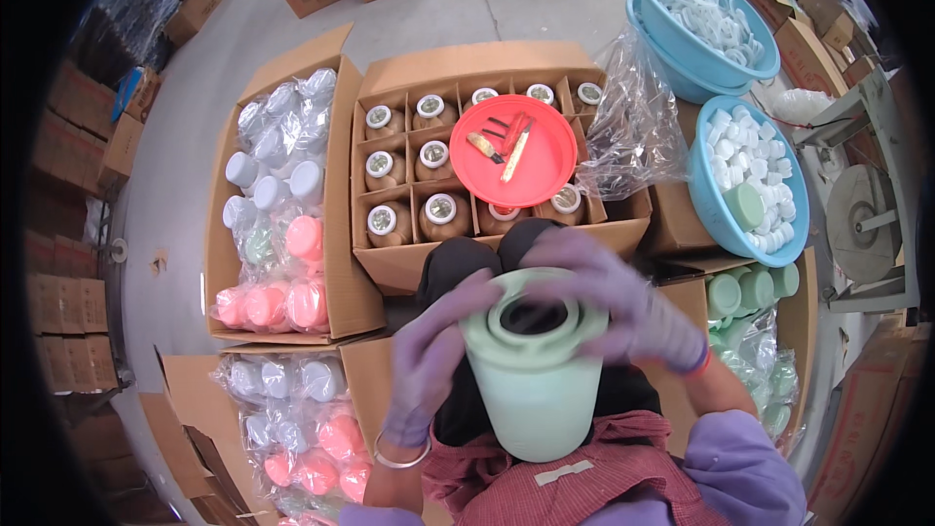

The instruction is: The person assembles thermos bottles by inserting the inner stainless steel liner into the outer shell, placing a black rubber seal, and screwing on the lid. They then wrap each completed unit in a clear plastic bag and place it into a cardboard box.

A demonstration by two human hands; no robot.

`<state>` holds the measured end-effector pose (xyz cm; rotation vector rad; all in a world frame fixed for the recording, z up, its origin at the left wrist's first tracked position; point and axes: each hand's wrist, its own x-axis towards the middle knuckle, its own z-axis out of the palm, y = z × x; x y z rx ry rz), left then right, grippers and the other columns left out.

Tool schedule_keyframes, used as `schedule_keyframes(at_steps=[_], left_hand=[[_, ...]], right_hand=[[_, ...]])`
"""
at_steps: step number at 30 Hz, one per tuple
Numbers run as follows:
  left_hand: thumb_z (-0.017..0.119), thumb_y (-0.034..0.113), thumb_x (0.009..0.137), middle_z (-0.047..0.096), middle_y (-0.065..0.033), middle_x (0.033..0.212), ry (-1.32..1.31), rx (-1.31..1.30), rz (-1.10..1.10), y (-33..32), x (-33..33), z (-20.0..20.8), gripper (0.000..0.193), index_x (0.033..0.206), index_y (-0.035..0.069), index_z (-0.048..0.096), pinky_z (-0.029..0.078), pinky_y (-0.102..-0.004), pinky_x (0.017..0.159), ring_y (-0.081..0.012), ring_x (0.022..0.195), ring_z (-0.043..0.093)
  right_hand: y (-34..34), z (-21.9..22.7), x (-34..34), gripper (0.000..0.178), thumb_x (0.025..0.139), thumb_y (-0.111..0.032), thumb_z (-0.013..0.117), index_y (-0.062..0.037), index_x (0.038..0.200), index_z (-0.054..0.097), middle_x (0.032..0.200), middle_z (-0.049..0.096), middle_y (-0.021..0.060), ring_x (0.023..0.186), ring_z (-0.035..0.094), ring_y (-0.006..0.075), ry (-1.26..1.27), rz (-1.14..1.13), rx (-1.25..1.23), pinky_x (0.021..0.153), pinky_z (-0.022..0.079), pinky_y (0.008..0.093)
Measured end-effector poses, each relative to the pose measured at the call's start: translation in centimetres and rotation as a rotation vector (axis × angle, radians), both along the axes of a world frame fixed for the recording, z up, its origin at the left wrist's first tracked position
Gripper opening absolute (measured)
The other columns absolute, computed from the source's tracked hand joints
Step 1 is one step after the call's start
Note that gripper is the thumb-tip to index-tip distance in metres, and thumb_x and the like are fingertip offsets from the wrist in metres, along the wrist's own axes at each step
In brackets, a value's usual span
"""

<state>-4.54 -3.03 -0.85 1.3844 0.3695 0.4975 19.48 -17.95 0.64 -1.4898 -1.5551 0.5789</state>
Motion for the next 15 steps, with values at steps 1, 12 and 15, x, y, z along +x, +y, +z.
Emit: schedule_keyframes(at_steps=[1, 12, 15], left_hand=[[0.047, 0.034, 0.104, 0.066, -0.0156, 0.122, 0.443, 0.263, -0.005, 0.6, -1.3, 1.4, 0.048, 0.123, -0.006, 0.063, 0.035, -0.0363, 0.113, -0.028, 0.127, 0.054], [0.05, 0.024, 0.101, 0.062, -0.0176, 0.133, 0.419, 0.15, 0.261, 0.2, -2.8, 0.3, 0.039, 0.125, -0.005, 0.061, 0.031, -0.0361, 0.116, -0.0278, 0.132, 0.051], [0.041, 0.015, 0.1, 0.06, -0.0151, 0.137, 0.175, 0.231, 0.171, -0.8, 0.6, 0.9, 0.045, 0.136, -0.008, 0.055, 0.021, -0.036, 0.121, -0.031, 0.135, 0.047]], right_hand=[[-0.9, -1.8, 1.4, 0.058, 0.083, -0.034, 0.074, -0.008, 0.133, 0.059, 0.134, 0.054, 0.0168, 0.128, 0.05, 0.0328, 0.003, -0.125, -0.099, 0.112, 0.036, 0.0447], [0.2, -1.7, 1.9, 0.066, 0.073, -0.029, 0.08, -0.0042, 0.13, 0.059, 0.131, 0.057, 0.0157, 0.127, 0.052, 0.0328, 0.203, -0.109, -0.096, 0.111, 0.037, 0.0437], [2.1, 0.2, -0.2, 0.076, 0.065, -0.032, 0.084, -0.0044, 0.13, 0.059, 0.134, 0.056, 0.0145, 0.13, 0.049, 0.0335, 0.138, 0.211, 0.003, 0.114, 0.034, 0.044]])
